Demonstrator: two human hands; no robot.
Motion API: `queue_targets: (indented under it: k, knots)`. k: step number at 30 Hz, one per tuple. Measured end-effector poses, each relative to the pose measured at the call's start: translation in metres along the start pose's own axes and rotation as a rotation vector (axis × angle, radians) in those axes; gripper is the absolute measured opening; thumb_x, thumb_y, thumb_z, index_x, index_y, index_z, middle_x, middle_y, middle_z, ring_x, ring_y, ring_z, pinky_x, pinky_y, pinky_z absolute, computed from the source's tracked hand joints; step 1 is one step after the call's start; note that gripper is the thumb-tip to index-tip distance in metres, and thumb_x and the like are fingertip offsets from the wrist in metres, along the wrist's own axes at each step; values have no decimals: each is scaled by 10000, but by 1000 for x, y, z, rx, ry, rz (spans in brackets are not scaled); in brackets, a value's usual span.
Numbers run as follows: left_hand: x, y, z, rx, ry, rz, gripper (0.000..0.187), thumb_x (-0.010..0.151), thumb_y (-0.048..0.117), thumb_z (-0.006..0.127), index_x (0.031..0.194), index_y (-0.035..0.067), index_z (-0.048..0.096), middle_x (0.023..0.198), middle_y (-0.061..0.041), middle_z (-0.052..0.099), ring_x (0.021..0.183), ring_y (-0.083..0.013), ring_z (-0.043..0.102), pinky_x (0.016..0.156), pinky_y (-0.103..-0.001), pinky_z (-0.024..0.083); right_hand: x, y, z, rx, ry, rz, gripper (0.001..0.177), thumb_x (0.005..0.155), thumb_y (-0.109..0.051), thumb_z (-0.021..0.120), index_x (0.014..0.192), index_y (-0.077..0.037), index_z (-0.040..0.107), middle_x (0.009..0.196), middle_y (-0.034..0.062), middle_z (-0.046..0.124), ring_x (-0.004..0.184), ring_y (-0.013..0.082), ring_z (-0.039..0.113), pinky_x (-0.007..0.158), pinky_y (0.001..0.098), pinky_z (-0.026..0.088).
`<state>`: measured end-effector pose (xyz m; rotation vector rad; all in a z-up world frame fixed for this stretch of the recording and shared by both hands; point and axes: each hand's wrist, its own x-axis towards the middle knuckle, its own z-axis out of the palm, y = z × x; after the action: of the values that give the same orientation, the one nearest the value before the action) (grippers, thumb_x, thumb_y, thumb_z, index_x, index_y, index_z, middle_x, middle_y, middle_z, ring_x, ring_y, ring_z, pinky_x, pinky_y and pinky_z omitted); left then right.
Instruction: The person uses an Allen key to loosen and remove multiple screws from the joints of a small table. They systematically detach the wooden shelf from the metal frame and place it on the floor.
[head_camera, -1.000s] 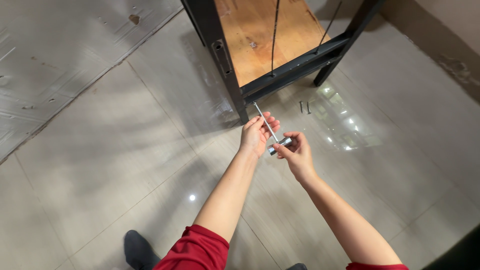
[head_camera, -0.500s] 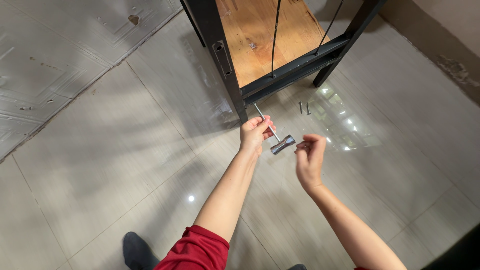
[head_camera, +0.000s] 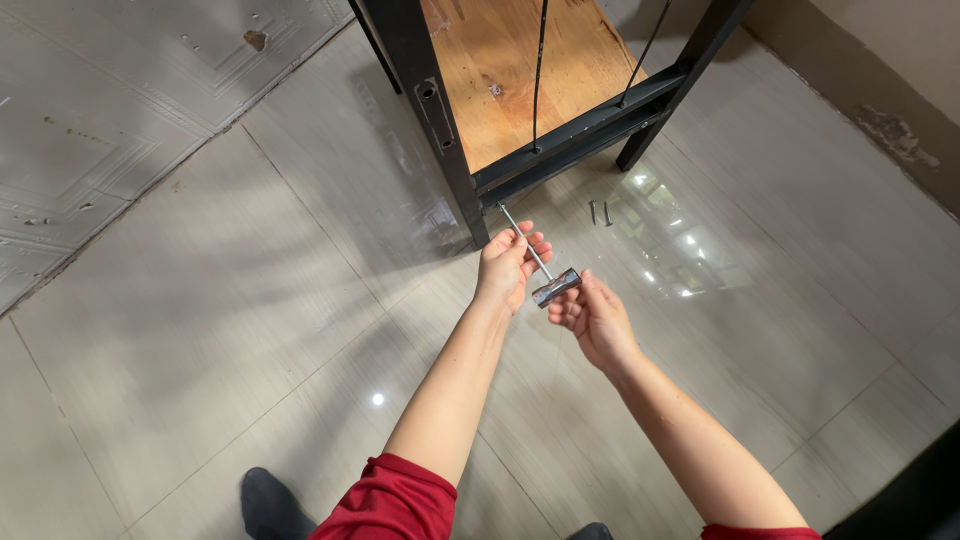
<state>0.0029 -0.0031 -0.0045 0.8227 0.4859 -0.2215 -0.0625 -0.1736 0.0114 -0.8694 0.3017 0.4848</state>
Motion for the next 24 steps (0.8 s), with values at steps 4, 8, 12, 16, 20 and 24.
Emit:
queue_targets:
  k: [4,8,12,16,20,24]
  knots:
    - [2,-3,-1,-75,-18,-1,219,1072,67,422,1243,5,543,1093,-136,626,945,-224,654,901,-400,604,0,-8,15,-9,135,60,554,1055,-487,308,1133,-24,602,981,121,670,816,298,732,756,450,634]
    - [6,-4,-3,-131,-45,-7,235,1070,56,404,1255,9,541,1082,-124,624,935,-213,641,886,-391,589,2,-4,18,-16,48,214,361,1055,-297,373,1102,7,562,963,158,712,800,311,751,751,408,626]
    - [8,-3,-4,-206,-66,-39,251,1064,33,400,1264,14,550,1056,-104,609,923,-187,629,872,-349,583,8,-3,14,103,21,86,242,1084,-136,430,1196,37,557,988,137,692,881,252,748,872,399,636]
    - [13,-5,-7,-280,-81,-47,253,1060,12,409,1257,25,569,994,-66,595,839,-148,592,785,-300,560,8,-5,17,86,-38,11,239,1095,-157,489,1265,1,544,983,120,682,878,238,727,910,392,624]
    - [18,-10,-10,-355,-78,-51,261,1049,-32,411,1246,23,573,938,-54,577,762,-135,544,701,-282,526,3,-6,23,221,34,158,503,1012,-413,482,1214,39,574,911,129,691,884,269,742,884,390,622]
    - [18,-10,-12,-389,-88,-48,264,1049,-20,392,1242,12,569,921,-60,565,736,-134,520,659,-274,497,4,-10,24,91,-23,90,386,997,-272,596,1265,5,578,987,93,662,927,223,682,870,341,588]
